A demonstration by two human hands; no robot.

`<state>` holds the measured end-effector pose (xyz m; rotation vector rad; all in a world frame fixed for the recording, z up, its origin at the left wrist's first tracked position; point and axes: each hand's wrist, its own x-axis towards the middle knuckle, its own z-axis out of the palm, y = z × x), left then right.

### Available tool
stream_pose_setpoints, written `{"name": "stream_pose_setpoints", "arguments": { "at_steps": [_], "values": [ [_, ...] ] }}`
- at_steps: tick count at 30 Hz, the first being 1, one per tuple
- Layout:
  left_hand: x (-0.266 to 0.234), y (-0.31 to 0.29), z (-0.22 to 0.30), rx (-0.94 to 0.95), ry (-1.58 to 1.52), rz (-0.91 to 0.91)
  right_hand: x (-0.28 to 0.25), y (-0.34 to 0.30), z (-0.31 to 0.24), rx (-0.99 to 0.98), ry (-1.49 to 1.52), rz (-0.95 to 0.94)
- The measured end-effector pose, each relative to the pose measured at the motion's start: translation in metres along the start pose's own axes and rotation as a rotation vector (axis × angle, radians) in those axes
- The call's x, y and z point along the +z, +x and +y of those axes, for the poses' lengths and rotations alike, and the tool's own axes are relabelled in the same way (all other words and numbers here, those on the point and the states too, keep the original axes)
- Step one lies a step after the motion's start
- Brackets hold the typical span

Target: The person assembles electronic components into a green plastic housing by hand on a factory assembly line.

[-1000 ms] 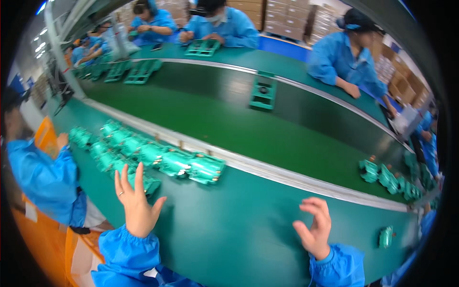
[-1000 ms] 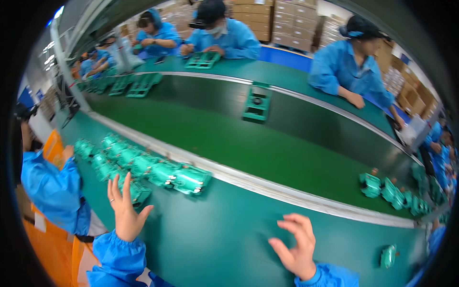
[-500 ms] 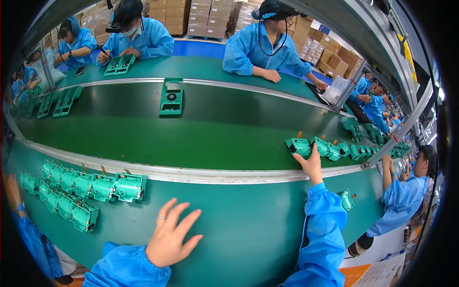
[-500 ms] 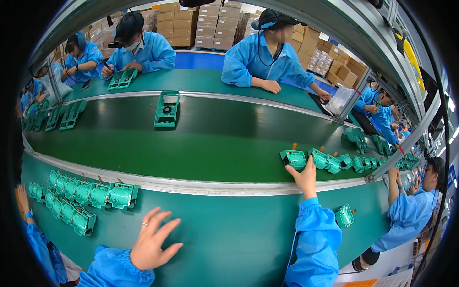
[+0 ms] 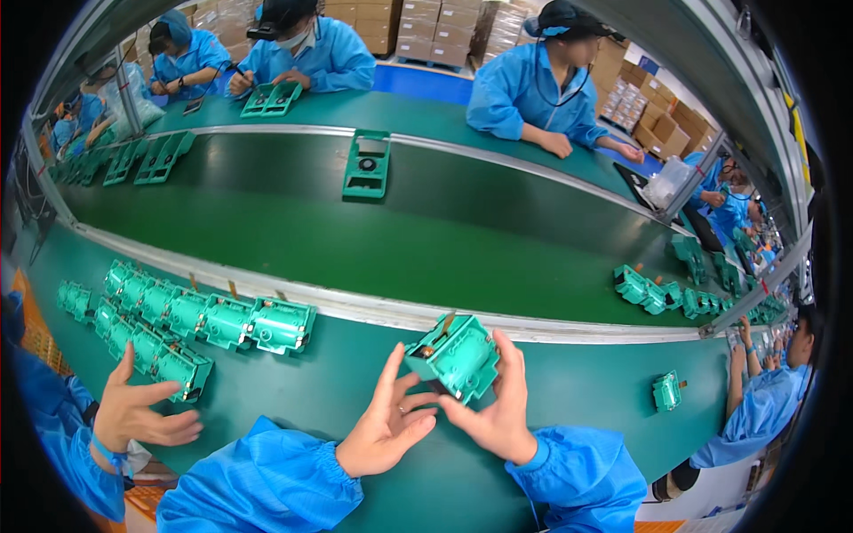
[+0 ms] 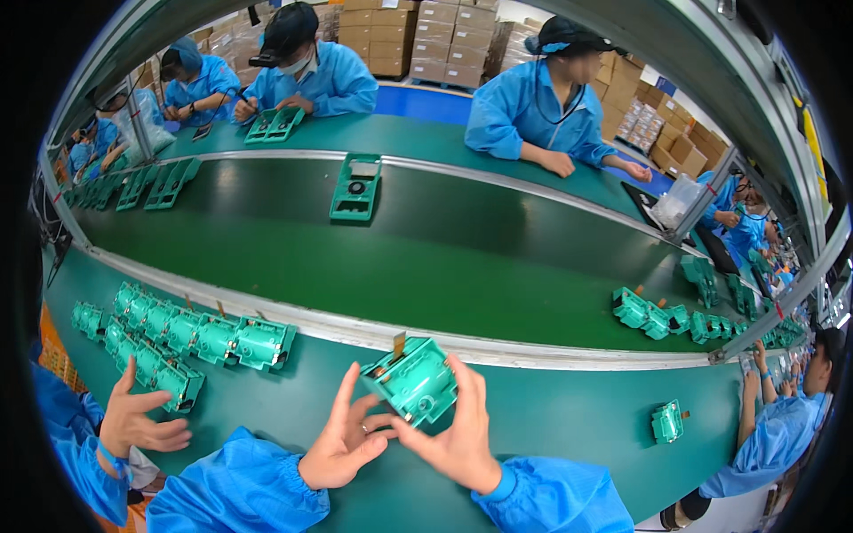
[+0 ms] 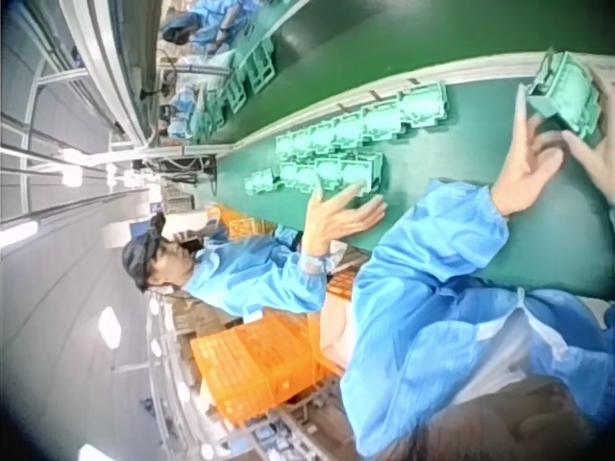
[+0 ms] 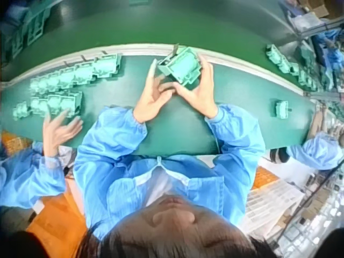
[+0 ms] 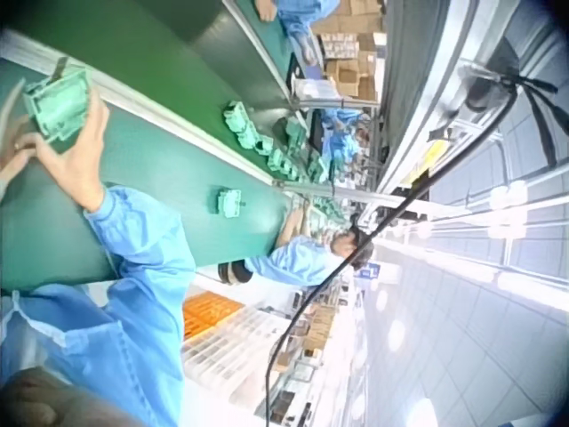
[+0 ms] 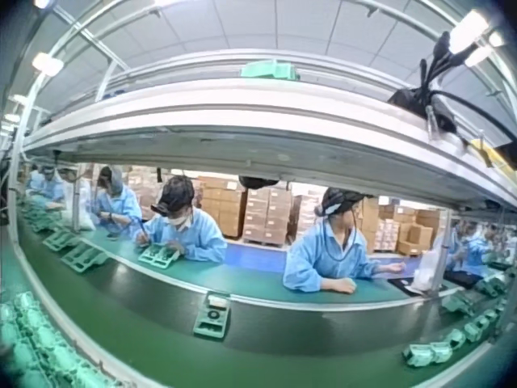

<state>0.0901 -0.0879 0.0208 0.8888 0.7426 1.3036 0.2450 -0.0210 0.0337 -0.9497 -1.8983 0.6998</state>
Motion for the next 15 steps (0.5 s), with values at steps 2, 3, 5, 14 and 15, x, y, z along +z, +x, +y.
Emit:
{"name": "stream_pose_setpoints", "arguments": {
  "at_steps": [2, 3, 5, 14, 15],
  "values": [
    [0.000, -0.001, 0.005, 0.074, -0.067, -0.043, 0.009, -0.010, -0.007, -0.007, 0.016, -0.029],
    [-0.001, -0.002, 0.006, 0.088, -0.112, -0.056, 0.012, -0.014, -0.009, -0.001, 0.023, -0.039],
    [-0.002, -0.005, 0.010, 0.068, -0.250, -0.038, 0.016, -0.019, -0.009, 0.065, 0.260, -0.031],
    [-0.021, -0.001, 0.021, -0.035, -0.338, -0.086, 0.012, -0.023, -0.006, 0.345, 0.941, 0.029],
    [-0.019, -0.001, 0.023, -0.061, -0.379, -0.068, 0.011, -0.023, -0.004, 0.208, 0.870, 0.024]
  ]
}}
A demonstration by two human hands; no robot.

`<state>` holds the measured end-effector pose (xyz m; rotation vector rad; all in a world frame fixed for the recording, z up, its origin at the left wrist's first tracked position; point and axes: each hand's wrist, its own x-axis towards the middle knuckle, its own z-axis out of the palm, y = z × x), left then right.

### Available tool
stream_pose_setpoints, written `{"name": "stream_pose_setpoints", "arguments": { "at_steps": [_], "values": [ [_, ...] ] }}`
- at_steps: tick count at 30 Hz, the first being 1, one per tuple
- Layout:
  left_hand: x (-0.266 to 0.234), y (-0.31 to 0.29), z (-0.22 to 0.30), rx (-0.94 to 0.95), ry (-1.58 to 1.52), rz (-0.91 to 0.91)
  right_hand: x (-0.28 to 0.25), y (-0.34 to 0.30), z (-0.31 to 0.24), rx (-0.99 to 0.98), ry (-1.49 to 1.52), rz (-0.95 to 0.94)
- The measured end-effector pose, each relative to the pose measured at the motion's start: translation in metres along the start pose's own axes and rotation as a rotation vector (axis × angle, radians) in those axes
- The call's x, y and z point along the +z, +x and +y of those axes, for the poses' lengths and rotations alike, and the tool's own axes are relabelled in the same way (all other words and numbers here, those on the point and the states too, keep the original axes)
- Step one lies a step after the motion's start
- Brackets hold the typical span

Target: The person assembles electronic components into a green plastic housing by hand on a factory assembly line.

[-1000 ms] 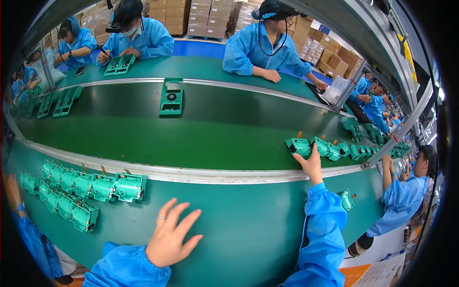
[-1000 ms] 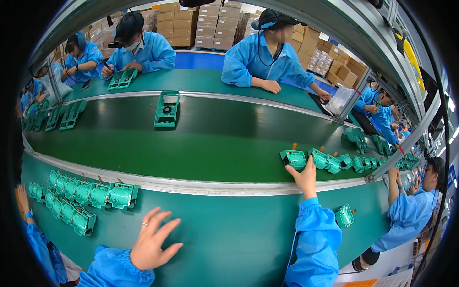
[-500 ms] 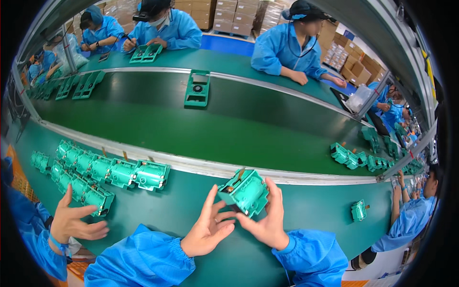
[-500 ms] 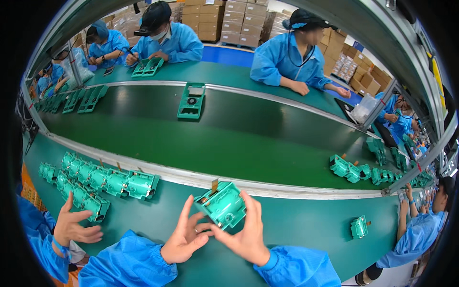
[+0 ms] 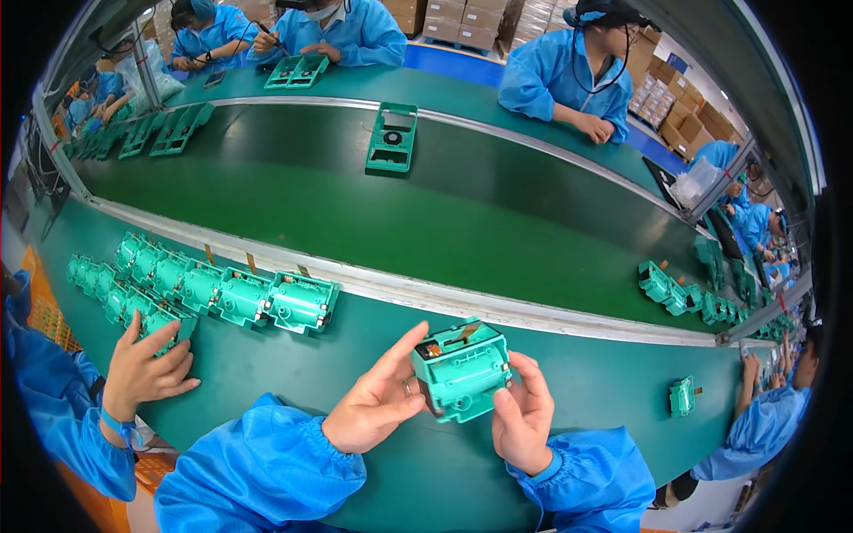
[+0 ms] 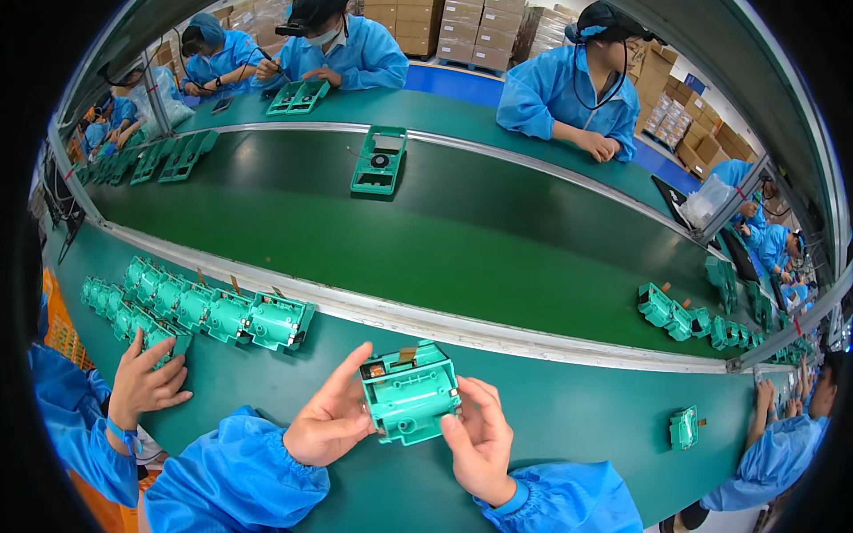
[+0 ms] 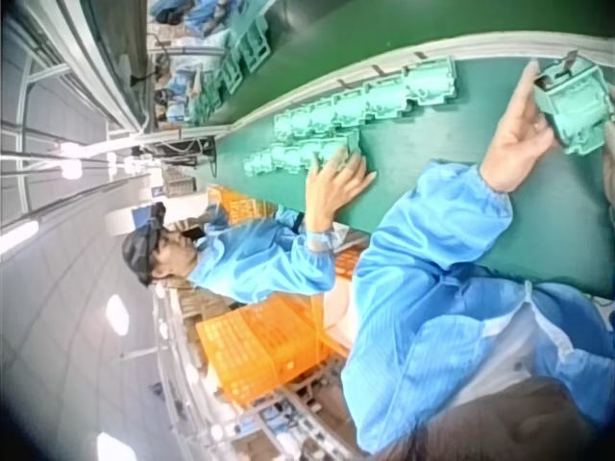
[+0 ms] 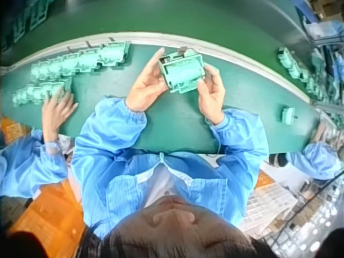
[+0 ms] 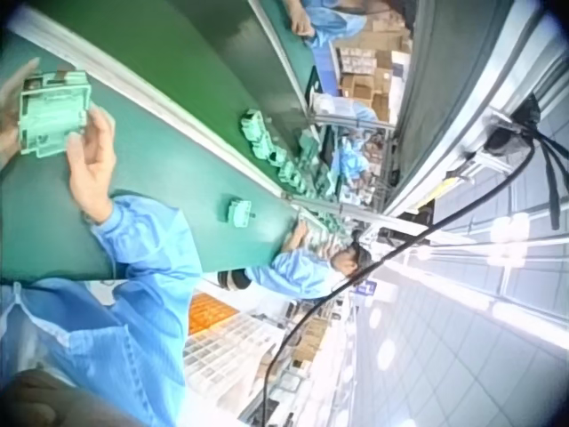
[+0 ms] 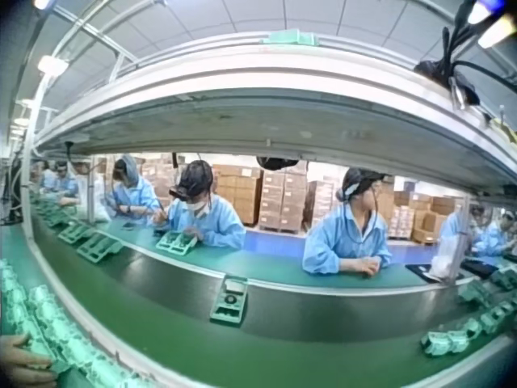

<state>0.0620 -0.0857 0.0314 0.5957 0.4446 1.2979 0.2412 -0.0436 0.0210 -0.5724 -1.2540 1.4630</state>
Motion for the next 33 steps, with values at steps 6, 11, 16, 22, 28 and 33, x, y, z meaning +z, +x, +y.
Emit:
{"name": "stream_pose_setpoints", "arguments": {
  "at_steps": [6, 11, 16, 22, 28, 33],
  "values": [
    [0.002, 0.007, 0.000, 0.050, 0.128, -0.049, -0.004, 0.004, 0.000, -0.148, -0.114, -0.067],
    [0.005, 0.003, 0.002, 0.071, 0.151, -0.077, -0.001, 0.003, -0.005, -0.181, -0.126, -0.097],
    [0.000, 0.004, -0.001, 0.095, 0.227, -0.028, -0.003, 0.003, -0.001, -0.152, -0.121, -0.112],
    [-0.001, 0.003, -0.001, 0.102, 0.250, -0.040, -0.003, 0.001, -0.006, 0.062, 0.136, -0.040],
    [0.000, 0.003, -0.001, 0.098, 0.286, -0.017, -0.009, 0.002, -0.004, 0.220, 0.272, -0.018],
    [-0.006, 0.004, -0.003, 0.152, 0.401, -0.011, -0.015, 0.002, -0.005, 0.302, 0.178, -0.019]
  ]
}}
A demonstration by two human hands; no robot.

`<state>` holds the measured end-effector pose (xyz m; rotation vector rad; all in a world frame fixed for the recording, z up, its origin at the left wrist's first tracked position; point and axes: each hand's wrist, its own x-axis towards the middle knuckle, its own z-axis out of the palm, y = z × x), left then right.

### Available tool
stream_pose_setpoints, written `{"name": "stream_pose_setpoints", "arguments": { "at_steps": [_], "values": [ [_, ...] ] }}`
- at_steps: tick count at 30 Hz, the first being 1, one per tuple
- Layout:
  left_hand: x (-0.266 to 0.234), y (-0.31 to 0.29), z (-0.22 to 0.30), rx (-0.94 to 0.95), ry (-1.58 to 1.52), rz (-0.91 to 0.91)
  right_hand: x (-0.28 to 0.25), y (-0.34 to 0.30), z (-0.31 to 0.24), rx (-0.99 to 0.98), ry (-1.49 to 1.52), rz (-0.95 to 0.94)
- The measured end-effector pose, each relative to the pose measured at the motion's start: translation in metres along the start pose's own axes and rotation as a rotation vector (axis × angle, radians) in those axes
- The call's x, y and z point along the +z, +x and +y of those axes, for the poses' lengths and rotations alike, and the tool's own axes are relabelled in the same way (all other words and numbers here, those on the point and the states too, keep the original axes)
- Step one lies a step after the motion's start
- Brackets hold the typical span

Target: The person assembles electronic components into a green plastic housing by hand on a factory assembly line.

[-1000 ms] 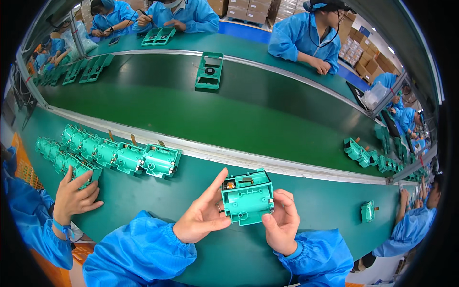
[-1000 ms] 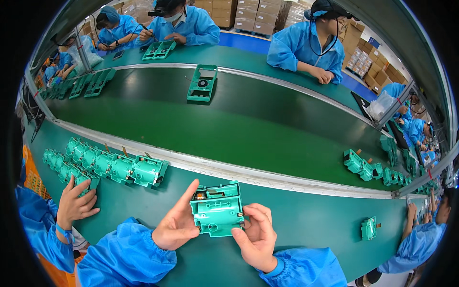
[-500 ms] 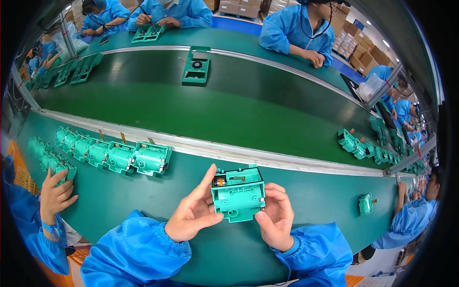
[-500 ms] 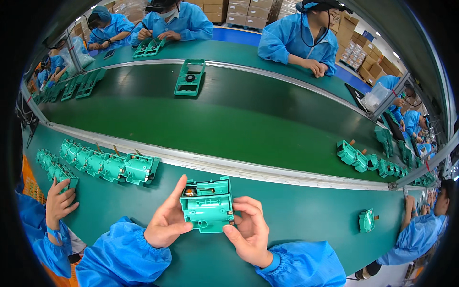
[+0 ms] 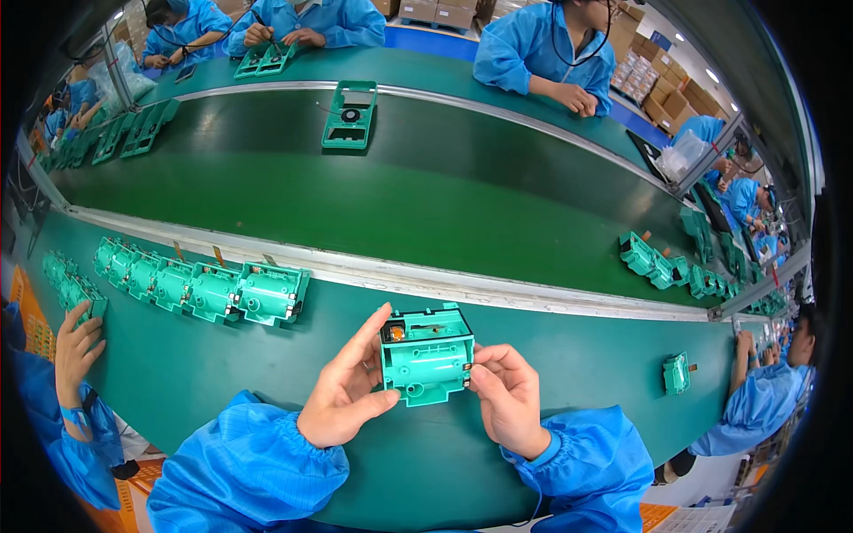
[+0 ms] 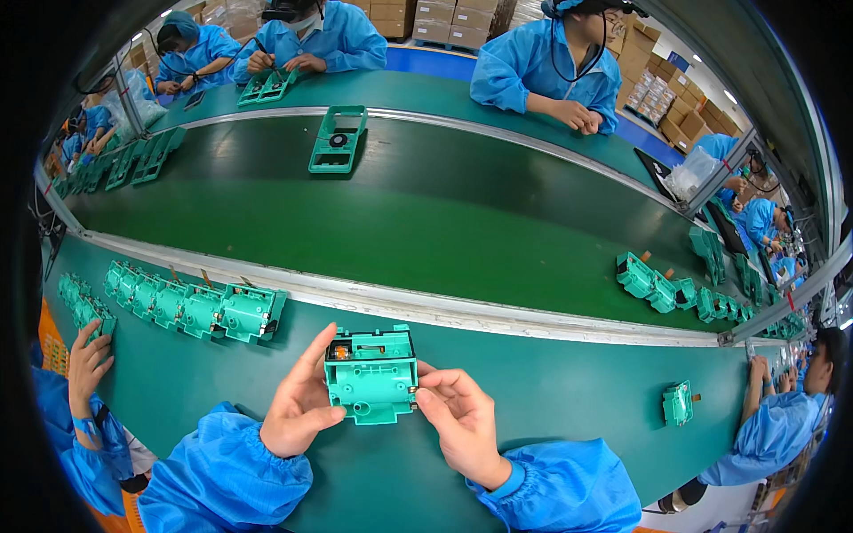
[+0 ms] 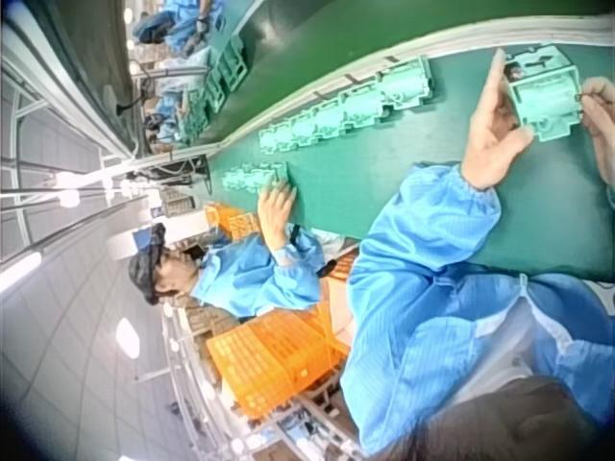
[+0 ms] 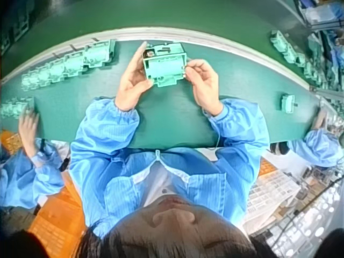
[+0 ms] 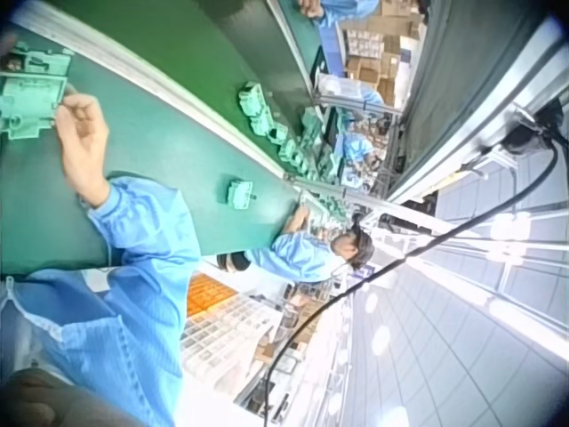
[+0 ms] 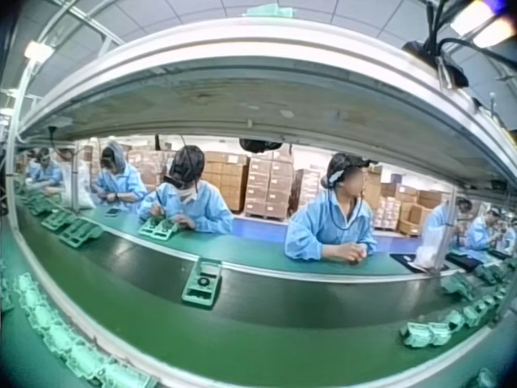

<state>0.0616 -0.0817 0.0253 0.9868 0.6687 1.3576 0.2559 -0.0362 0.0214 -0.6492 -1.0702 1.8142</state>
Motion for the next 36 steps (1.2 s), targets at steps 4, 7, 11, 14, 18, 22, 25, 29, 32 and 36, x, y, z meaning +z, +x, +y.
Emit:
{"name": "stream_pose_setpoints", "arguments": {
  "at_steps": [4, 7, 11, 14, 18, 22, 25, 29, 32, 36],
  "values": [
    [0.010, 0.001, 0.005, 0.033, 0.158, 0.074, 0.008, 0.002, -0.004, 0.082, 0.004, 0.017],
    [0.013, 0.000, 0.002, -0.021, 0.268, 0.173, 0.008, 0.002, -0.003, 0.245, 0.021, -0.024],
    [0.011, 0.000, 0.003, -0.171, 0.466, 0.234, 0.011, 0.005, -0.005, 0.430, 0.029, 0.060],
    [0.006, -0.003, -0.003, -0.013, 1.000, 0.230, 0.006, 0.007, 0.000, 0.522, 0.017, 0.053],
    [0.012, -0.002, 0.003, 0.031, 1.312, 0.249, 0.009, 0.007, 0.004, 0.502, -0.026, 0.039],
    [0.010, 0.000, 0.008, 0.029, 1.108, 0.140, 0.009, 0.003, 0.003, 0.493, -0.032, -0.015],
    [0.009, -0.003, 0.005, -0.021, 1.037, 0.159, 0.013, 0.001, 0.004, 0.491, -0.044, 0.002],
    [0.007, -0.003, 0.004, 0.002, 1.003, 0.136, 0.014, -0.003, 0.007, 0.488, -0.069, -0.009],
    [0.007, -0.003, 0.005, -0.024, 0.965, 0.120, 0.014, -0.007, 0.009, 0.440, -0.066, -0.024],
    [0.008, -0.002, 0.005, -0.040, 0.963, 0.110, 0.013, -0.010, 0.010, 0.412, -0.079, -0.056]
  ]
}}
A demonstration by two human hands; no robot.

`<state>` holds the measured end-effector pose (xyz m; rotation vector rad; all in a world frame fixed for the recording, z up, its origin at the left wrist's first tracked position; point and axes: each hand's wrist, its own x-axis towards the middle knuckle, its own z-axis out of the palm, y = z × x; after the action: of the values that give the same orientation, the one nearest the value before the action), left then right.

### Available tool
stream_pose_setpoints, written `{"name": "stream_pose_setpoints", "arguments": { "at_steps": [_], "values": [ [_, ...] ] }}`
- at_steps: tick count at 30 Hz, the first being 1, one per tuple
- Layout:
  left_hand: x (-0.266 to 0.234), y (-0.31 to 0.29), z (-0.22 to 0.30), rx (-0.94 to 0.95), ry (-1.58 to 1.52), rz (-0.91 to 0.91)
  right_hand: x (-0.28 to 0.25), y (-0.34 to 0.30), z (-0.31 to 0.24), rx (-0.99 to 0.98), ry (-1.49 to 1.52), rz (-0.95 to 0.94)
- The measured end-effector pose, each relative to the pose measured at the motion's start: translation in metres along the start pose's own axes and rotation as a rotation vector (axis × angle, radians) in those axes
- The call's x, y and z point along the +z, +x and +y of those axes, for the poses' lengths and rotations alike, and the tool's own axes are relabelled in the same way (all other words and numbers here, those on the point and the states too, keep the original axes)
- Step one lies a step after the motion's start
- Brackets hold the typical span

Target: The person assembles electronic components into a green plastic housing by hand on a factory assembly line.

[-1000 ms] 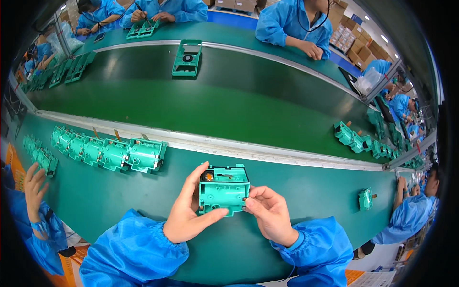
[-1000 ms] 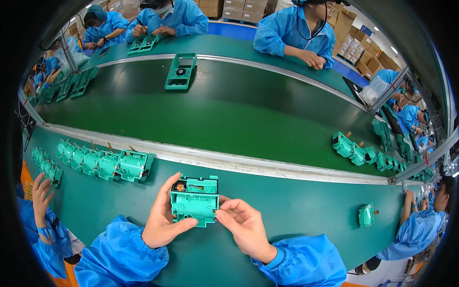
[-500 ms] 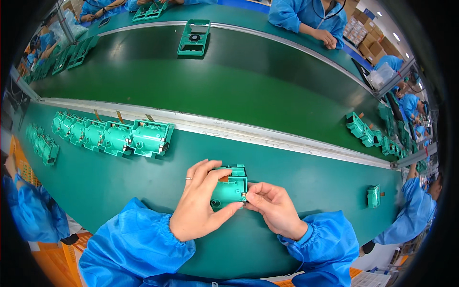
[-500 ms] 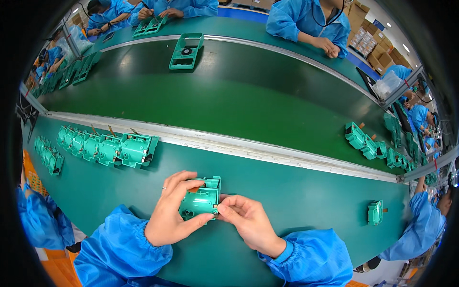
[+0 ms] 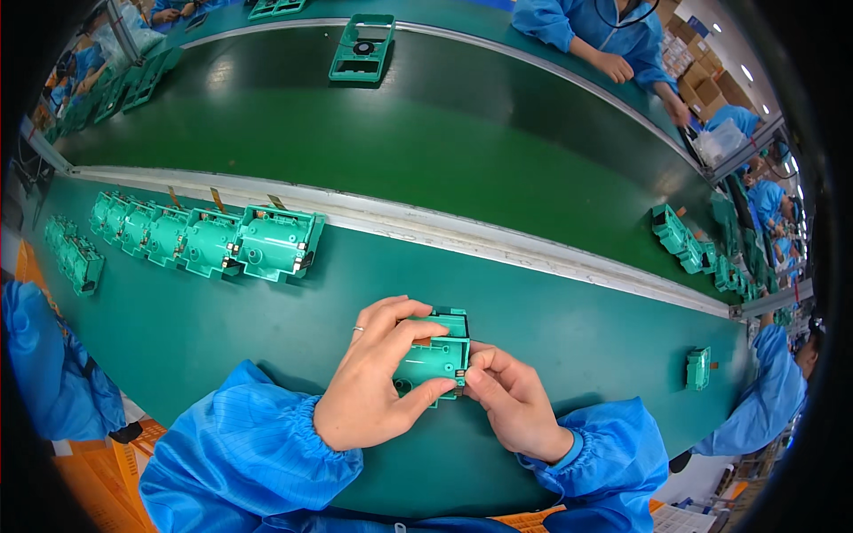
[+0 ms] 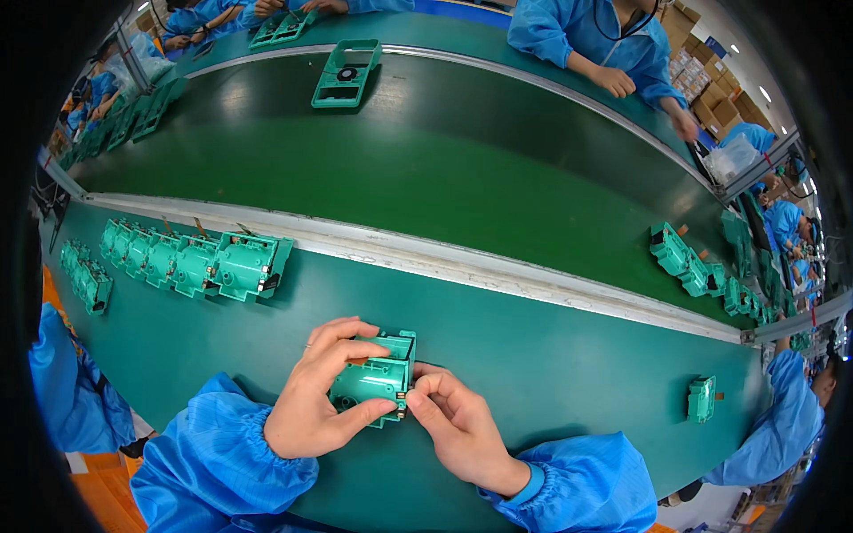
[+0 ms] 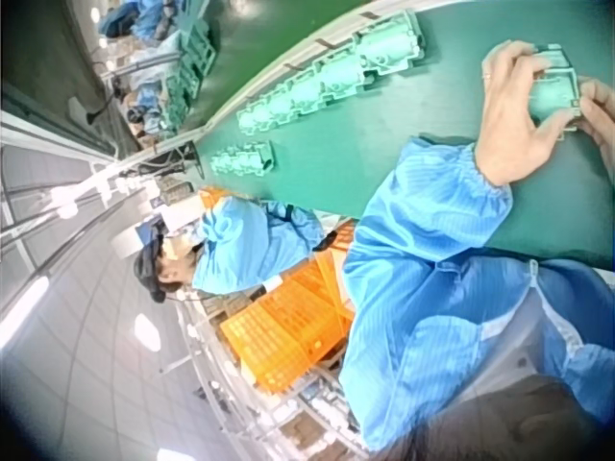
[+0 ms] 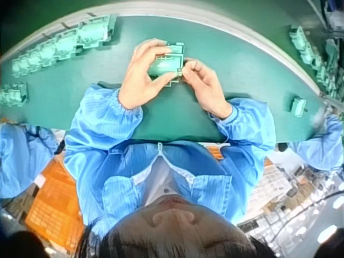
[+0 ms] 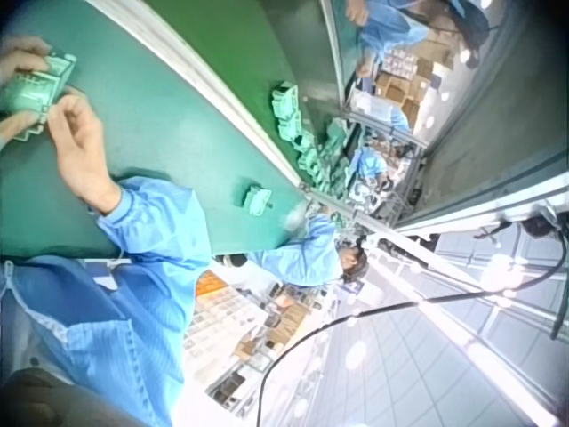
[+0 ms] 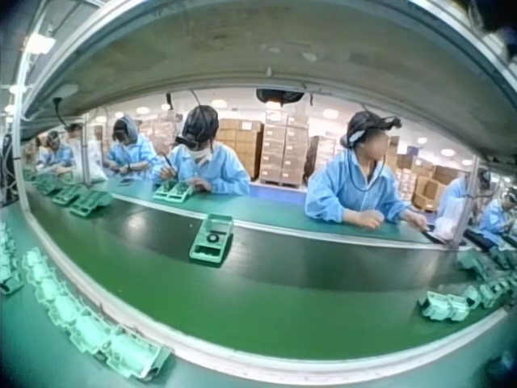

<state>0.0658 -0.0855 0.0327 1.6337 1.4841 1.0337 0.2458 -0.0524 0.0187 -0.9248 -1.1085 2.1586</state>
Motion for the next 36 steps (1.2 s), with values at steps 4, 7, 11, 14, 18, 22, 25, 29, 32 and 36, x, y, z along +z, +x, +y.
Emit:
{"name": "stream_pose_setpoints", "arguments": {
  "at_steps": [4, 7, 11, 14, 18, 22, 25, 29, 32, 36],
  "values": [
    [0.001, 0.000, 0.000, 0.029, 0.014, 0.017, 0.000, -0.001, 0.002, -0.023, 0.040, -0.015],
    [0.002, -0.001, 0.000, 0.022, 0.002, 0.026, 0.000, -0.001, 0.001, -0.015, 0.033, -0.008],
    [0.003, -0.001, 0.000, 0.027, -0.005, 0.032, -0.004, 0.001, 0.000, -0.006, 0.004, -0.063],
    [0.003, -0.001, 0.000, 0.025, 0.014, 0.032, -0.003, 0.000, 0.000, 0.007, 0.044, -0.045],
    [0.004, -0.003, 0.000, 0.021, -0.034, 0.053, 0.006, -0.002, 0.001, -0.008, 0.139, -0.008],
    [0.007, -0.002, 0.004, 0.024, 0.008, 0.057, 0.008, -0.006, 0.005, -0.004, 0.273, 0.064],
    [0.007, -0.003, 0.004, 0.030, 0.046, 0.062, 0.011, -0.006, 0.007, 0.005, 0.307, 0.095],
    [0.008, -0.003, 0.005, 0.027, 0.043, 0.066, 0.016, -0.008, 0.006, 0.001, 0.329, 0.115],
    [0.009, -0.003, 0.006, 0.042, 0.069, 0.073, 0.018, -0.008, 0.006, 0.006, 0.360, 0.129],
    [0.011, -0.004, 0.006, 0.043, 0.072, 0.086, 0.018, -0.008, 0.005, 0.010, 0.377, 0.122]
  ]
}}
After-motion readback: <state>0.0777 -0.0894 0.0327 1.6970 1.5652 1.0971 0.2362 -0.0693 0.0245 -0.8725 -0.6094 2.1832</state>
